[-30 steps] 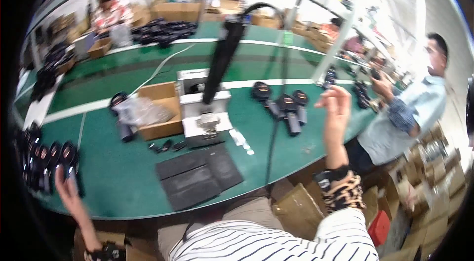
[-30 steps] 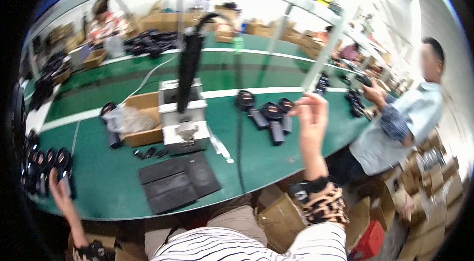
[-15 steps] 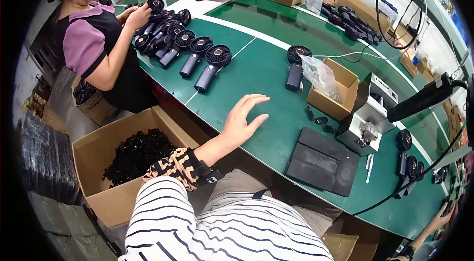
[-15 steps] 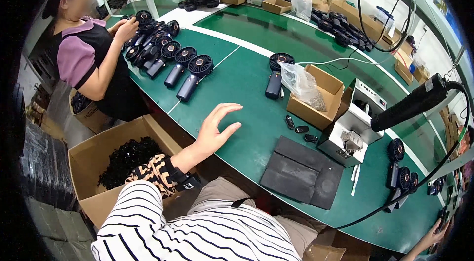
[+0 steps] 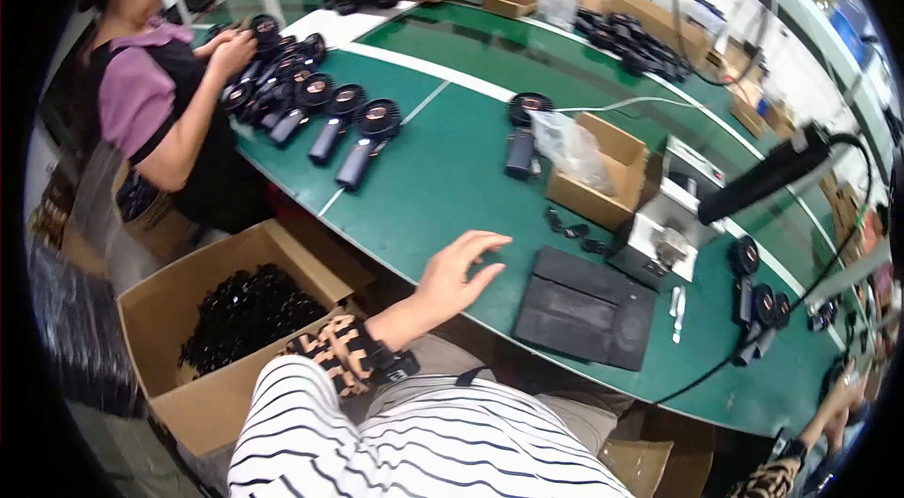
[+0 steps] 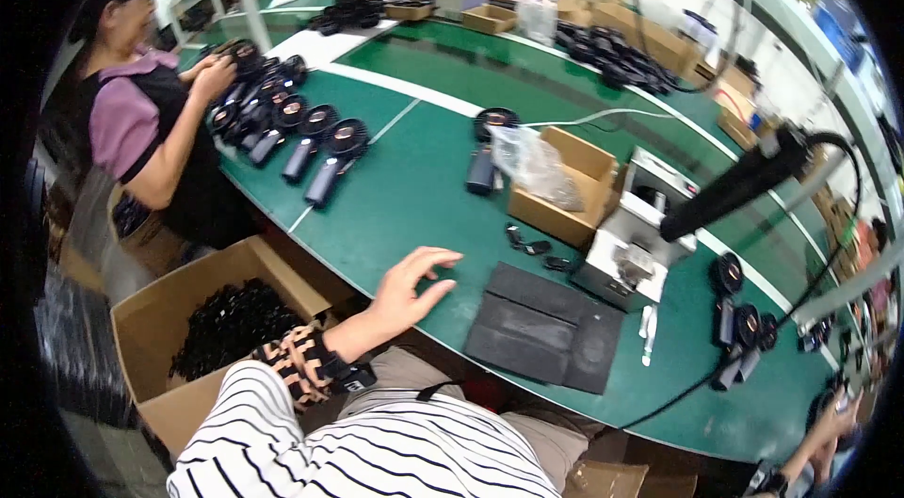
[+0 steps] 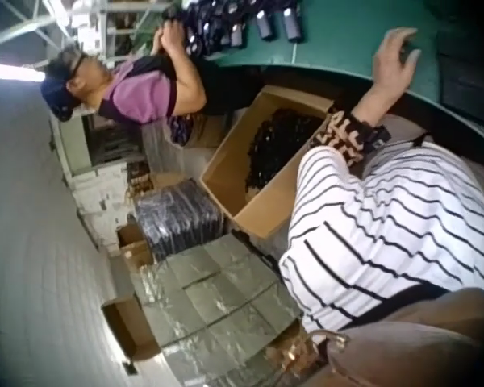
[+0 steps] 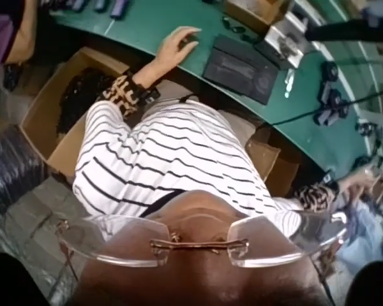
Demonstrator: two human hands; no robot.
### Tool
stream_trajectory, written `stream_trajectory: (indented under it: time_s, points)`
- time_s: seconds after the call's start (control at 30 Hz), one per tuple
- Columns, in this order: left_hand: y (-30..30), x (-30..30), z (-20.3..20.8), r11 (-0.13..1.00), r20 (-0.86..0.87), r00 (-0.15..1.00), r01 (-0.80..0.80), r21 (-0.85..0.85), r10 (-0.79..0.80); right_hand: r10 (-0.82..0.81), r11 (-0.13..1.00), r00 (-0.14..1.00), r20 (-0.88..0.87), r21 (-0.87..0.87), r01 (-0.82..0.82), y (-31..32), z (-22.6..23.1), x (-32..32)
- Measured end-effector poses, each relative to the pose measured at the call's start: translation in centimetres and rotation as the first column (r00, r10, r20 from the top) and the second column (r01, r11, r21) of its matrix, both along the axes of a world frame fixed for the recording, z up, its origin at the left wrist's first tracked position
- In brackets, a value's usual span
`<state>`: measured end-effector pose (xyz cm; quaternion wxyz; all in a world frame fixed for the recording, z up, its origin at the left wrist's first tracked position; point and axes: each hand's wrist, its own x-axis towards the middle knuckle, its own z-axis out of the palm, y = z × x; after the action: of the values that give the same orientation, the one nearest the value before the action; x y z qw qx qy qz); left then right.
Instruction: Assembling and testing portable hand-held fans on a factory assembly line.
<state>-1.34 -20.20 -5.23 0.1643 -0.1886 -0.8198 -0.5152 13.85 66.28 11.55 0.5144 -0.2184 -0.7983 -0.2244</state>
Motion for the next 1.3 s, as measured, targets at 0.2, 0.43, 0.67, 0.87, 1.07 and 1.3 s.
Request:
stream_trajectory:
  time_s: [0.2, 0.43, 0.67, 0.87, 1.07, 1.3]
  points:
    - [0.6, 0.2, -0.2, 0.999, 0.029, 0.999, -0.027, -0.02, 0.028, 0.125, 0.976, 0.983, -0.135, -0.163, -0.146, -15.0, 0.6, -3.2]
    - [0.1, 0.1, -1.8, 0.994, 0.082, 0.997, 0.007, -0.108, 0.002, 0.18, 0.856, 0.973, 0.141, -0.509, -0.085, -18.3, 0.1, -1.5]
    - [0.3, 0.1, -2.3, 0.992, 0.025, 1.0, 0.022, -0.126, -0.019, 0.418, 0.876, 0.699, 0.58, -0.461, -0.141, -24.2, 0.9, 0.9]
    - [0.4, 0.2, -1.8, 0.985, -0.018, 1.0, 0.015, -0.174, -0.019, 0.502, 0.856, 0.546, 0.671, -0.476, -0.202, -25.8, -0.9, -0.6]
    - [1.1, 0.2, -0.9, 0.976, -0.086, 0.994, 0.044, -0.215, -0.064, 0.513, 0.849, 0.454, 0.729, -0.507, -0.146, -27.5, -2.6, -1.5]
    - [2.5, 1.4, 0.7, 0.995, -0.026, 0.997, 0.072, -0.074, -0.074, 0.82, 0.275, 0.561, -0.117, -0.778, -0.565, -33.8, -1.9, -2.8]
